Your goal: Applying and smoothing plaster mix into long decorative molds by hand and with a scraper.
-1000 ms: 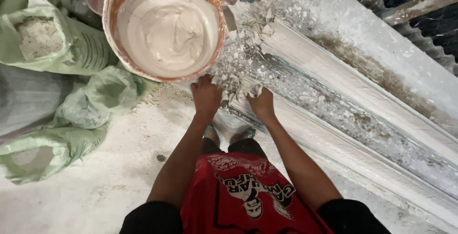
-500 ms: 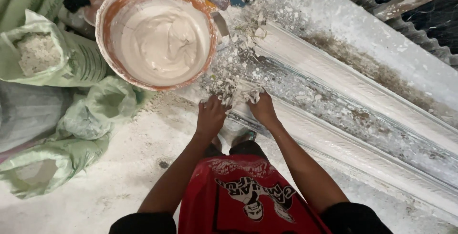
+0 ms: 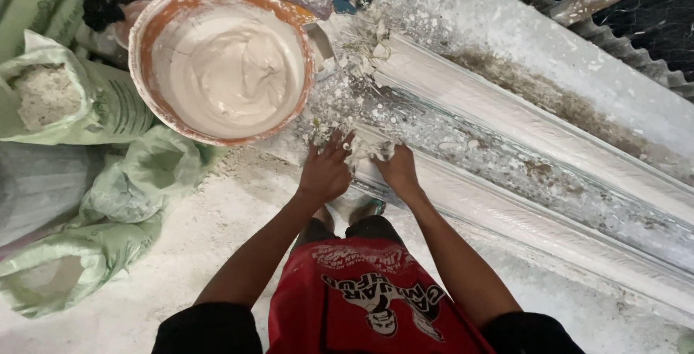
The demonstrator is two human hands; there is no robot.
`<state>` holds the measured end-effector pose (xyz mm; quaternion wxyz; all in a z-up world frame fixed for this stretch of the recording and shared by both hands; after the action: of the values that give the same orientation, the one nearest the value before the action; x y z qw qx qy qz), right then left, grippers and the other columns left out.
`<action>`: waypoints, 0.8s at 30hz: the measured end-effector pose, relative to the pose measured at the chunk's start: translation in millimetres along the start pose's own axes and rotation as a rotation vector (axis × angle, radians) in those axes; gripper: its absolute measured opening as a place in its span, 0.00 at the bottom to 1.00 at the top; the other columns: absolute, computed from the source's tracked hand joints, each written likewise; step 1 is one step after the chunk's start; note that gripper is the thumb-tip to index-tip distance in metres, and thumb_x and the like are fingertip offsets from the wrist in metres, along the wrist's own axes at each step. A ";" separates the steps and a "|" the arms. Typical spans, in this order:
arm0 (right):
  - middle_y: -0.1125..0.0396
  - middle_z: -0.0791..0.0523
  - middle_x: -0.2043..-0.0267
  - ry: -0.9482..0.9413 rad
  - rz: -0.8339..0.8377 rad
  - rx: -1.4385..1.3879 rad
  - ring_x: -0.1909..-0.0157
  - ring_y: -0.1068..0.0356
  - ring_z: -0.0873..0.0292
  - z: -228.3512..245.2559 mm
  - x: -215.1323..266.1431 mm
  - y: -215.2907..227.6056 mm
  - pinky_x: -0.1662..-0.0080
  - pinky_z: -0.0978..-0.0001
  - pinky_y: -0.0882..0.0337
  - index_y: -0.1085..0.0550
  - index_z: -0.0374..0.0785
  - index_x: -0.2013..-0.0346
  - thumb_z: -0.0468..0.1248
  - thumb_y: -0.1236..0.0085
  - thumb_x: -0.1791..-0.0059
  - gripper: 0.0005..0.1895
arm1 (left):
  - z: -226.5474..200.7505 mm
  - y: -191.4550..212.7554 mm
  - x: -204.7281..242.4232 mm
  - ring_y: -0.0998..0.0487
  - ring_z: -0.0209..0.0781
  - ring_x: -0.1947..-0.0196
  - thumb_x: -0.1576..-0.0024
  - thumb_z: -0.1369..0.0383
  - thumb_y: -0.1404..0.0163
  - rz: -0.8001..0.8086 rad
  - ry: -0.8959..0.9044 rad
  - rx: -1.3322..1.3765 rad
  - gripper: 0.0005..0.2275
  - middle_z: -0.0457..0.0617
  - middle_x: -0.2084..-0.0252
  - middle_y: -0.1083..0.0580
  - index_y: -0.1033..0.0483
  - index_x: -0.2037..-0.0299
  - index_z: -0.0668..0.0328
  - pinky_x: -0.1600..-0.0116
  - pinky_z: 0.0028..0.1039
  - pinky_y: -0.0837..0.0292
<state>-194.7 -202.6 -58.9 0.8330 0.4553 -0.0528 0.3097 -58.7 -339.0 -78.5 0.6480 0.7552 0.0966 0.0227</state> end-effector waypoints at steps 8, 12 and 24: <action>0.43 0.29 0.33 -0.270 -0.015 0.030 0.27 0.47 0.31 -118.6 45.2 73.8 0.27 0.46 0.48 0.35 0.17 0.38 0.52 0.28 0.59 0.49 | -8.4 -7.4 1.6 0.39 0.52 0.26 0.45 0.58 0.58 -0.221 -0.026 -0.023 0.17 0.43 0.24 0.39 0.18 0.55 0.52 0.32 0.68 0.51; 0.25 0.39 0.61 -0.024 -0.129 0.279 0.52 0.25 0.37 -146.7 66.0 123.7 0.50 0.46 0.25 0.19 0.29 0.61 0.42 0.38 0.50 0.16 | -76.3 -7.6 -3.6 0.43 0.55 0.25 0.47 0.59 0.52 -0.105 0.051 0.105 0.16 0.41 0.24 0.40 0.18 0.53 0.51 0.46 0.71 0.39; 0.28 0.39 0.48 0.520 0.062 0.497 0.45 0.30 0.32 60.6 42.3 52.3 0.47 0.39 0.29 0.19 0.28 0.65 0.46 0.46 0.52 0.21 | -8.9 0.7 2.7 0.51 0.57 0.22 0.45 0.59 0.56 0.143 0.059 0.041 0.19 0.38 0.21 0.48 0.21 0.47 0.51 0.48 0.68 0.33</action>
<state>-178.5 -210.1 29.9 0.6726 0.5482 0.2241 0.4437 -57.4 -330.0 -76.7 0.6259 0.7724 0.0618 0.0891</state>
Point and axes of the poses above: each hand's wrist, its own x-axis away from the middle knuckle, its own y-axis out of the back of the hand, z = x × y, the point moved 2 cm from there along -x, towards the middle knuckle
